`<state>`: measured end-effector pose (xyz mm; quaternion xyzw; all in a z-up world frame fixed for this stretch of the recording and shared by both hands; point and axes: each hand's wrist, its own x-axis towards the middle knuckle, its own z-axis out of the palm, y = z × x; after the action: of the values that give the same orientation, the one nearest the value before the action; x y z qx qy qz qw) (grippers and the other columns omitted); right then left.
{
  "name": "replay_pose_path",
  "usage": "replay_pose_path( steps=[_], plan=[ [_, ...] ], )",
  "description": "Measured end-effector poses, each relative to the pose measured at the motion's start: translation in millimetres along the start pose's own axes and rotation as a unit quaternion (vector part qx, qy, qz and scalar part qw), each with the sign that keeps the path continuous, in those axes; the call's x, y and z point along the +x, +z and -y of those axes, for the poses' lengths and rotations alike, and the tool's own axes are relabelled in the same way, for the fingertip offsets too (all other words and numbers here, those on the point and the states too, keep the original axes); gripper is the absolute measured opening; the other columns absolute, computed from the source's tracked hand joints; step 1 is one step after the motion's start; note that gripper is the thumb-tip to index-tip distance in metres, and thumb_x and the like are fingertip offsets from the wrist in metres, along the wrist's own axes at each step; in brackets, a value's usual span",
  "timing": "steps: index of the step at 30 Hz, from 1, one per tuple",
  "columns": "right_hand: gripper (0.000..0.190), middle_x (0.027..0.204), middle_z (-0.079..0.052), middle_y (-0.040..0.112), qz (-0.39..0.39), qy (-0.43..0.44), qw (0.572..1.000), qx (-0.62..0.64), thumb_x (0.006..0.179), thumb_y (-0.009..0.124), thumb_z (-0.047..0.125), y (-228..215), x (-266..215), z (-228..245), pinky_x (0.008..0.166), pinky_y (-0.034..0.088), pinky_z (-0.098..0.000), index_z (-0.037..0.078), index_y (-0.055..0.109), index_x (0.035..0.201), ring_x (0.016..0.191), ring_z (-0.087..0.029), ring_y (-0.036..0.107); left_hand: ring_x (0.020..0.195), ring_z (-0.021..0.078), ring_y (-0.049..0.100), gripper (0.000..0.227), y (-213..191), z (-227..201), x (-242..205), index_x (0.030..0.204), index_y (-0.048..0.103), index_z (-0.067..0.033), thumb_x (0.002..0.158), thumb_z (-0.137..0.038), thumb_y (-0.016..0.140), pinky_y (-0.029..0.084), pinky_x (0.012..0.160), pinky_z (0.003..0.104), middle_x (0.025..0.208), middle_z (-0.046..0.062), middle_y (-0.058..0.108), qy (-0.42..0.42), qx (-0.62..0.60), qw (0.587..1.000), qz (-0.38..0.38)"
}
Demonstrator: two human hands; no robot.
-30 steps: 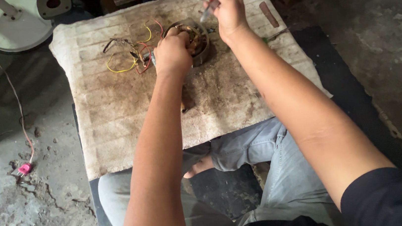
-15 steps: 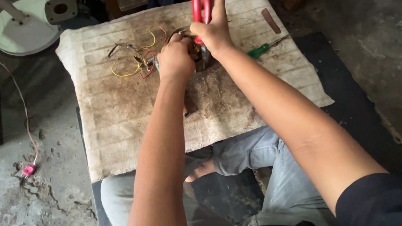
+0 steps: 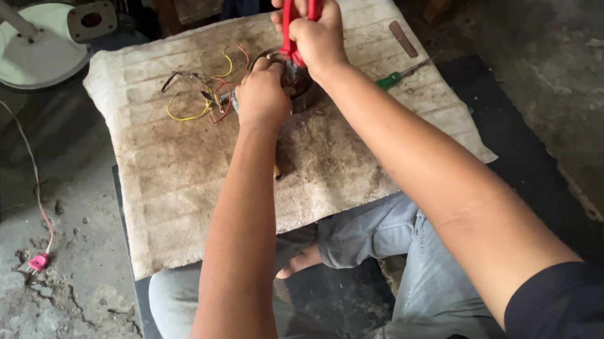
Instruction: The person manipulates copper coils and wires inside a motor stator by hand and with a pair of pliers, adjusting the components on a cloth-covered work surface.
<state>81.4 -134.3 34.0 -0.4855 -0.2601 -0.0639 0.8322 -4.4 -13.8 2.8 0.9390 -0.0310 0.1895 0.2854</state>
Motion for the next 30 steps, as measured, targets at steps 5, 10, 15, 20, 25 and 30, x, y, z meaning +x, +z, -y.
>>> replay_pose_path(
  steps=[5,10,15,20,25,30],
  plan=[
    [0.044,0.14,-0.02,0.064,0.039,-0.006,0.999,-0.023,0.076,0.048,-0.016,-2.7,4.9,-3.1,0.098,0.053,-0.0322,-0.002,0.071,0.111,0.114,-0.023,0.065,0.108,0.0394,0.063,0.02,2.4,2.1,0.3,0.099,0.069,-0.0113,0.082,-0.016,0.077,0.047,0.087,0.055,0.116,0.008,0.064,-0.016,0.021,0.999,0.022],
    [0.059,0.154,-0.012,0.055,0.1,0.017,0.992,-0.076,0.079,0.052,-0.014,-2.0,-0.1,6.7,0.105,0.053,-0.0336,-0.003,0.067,0.135,0.132,-0.024,0.061,0.107,0.0395,0.062,0.025,0.3,-0.6,0.0,0.1,0.068,-0.0104,0.078,-0.018,0.078,0.045,0.085,0.056,0.115,0.009,0.063,-0.026,0.019,0.999,0.035],
    [0.058,0.153,-0.014,0.054,0.067,0.006,0.991,-0.112,0.08,0.056,-0.012,5.3,2.0,5.5,0.101,0.052,-0.0335,-0.004,0.064,0.137,0.132,-0.023,0.058,0.108,0.0377,0.063,0.016,2.0,-1.3,-1.8,0.099,0.07,-0.0116,0.084,-0.015,0.075,0.046,0.09,0.054,0.116,0.007,0.064,-0.037,0.026,0.998,0.035],
    [0.064,0.14,-0.02,0.063,0.026,0.077,0.989,-0.125,0.081,0.06,-0.01,8.7,6.3,6.7,0.09,0.053,-0.0322,-0.001,0.063,0.144,0.111,-0.027,0.058,0.11,0.0377,0.061,0.027,2.9,-0.4,0.5,0.103,0.068,-0.0123,0.079,-0.022,0.079,0.045,0.088,0.054,0.116,0.011,0.061,-0.041,0.029,0.998,0.044],
    [0.061,0.136,-0.016,0.066,0.045,0.028,0.988,-0.143,0.079,0.061,-0.01,13.4,12.3,8.3,0.091,0.056,-0.0318,0.0,0.064,0.139,0.123,-0.019,0.061,0.111,0.0379,0.061,0.029,4.5,0.8,1.5,0.106,0.068,-0.0122,0.081,-0.023,0.079,0.045,0.088,0.054,0.118,0.012,0.059,-0.042,0.044,0.997,0.053],
    [0.058,0.117,-0.007,0.064,-0.027,-0.014,0.996,-0.079,0.071,0.061,-0.01,24.5,19.2,-1.1,0.076,0.058,-0.0332,0.01,0.049,0.125,0.095,-0.018,0.066,0.111,0.0376,0.061,0.03,6.0,1.9,0.8,0.108,0.069,-0.013,0.081,-0.022,0.079,0.045,0.089,0.054,0.118,0.011,0.06,-0.04,0.04,0.997,0.044]
  ],
)
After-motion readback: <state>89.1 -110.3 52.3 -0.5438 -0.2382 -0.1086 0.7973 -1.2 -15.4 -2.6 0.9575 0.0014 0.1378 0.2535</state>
